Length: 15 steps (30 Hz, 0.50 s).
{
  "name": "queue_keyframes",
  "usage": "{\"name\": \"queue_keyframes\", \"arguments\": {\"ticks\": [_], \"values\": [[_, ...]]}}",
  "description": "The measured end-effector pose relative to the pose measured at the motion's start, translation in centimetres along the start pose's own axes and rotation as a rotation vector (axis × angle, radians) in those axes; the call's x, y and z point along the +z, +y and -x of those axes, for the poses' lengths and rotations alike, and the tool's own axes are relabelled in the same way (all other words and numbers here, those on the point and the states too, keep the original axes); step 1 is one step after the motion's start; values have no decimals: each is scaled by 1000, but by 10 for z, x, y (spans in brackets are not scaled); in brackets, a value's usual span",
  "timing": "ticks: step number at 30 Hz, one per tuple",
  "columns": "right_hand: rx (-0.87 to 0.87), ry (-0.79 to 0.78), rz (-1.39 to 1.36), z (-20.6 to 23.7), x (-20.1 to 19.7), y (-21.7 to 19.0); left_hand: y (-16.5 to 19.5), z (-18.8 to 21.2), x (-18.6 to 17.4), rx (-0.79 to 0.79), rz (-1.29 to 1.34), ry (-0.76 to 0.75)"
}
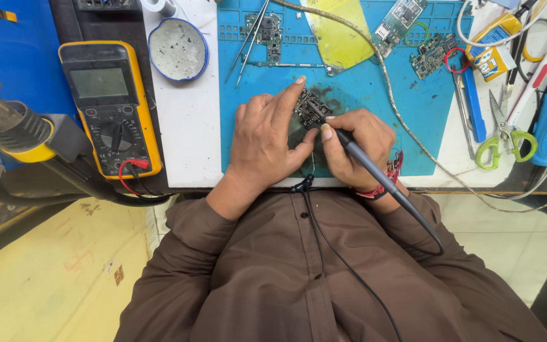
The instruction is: The person uses a soldering iron to heat and remove a small component from a circuit board, then uses a hot air gun and tweezers to lift the component off. The removed component is placed into a small container.
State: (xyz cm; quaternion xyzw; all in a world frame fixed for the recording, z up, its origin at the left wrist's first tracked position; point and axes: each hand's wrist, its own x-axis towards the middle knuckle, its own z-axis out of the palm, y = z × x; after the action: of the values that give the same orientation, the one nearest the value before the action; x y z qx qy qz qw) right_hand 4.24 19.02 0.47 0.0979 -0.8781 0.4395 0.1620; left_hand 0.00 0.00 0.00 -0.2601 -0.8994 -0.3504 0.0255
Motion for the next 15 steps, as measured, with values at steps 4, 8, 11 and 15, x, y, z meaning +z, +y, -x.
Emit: {"name": "queue_keyframes", "arguments": {"ticks": [4, 8, 11, 15], "values": [[0, -3, -6, 0, 0, 0, 0, 0, 0, 2, -10, 7], [-5, -1, -12, -1, 0, 0, 0, 0, 0, 1, -5, 13], [-7, 2, -9, 0, 1, -1, 0, 0, -1, -2, -6, 8], [-6, -3, -12, -1, 0, 0, 1, -1, -2, 0, 1, 9]]}}
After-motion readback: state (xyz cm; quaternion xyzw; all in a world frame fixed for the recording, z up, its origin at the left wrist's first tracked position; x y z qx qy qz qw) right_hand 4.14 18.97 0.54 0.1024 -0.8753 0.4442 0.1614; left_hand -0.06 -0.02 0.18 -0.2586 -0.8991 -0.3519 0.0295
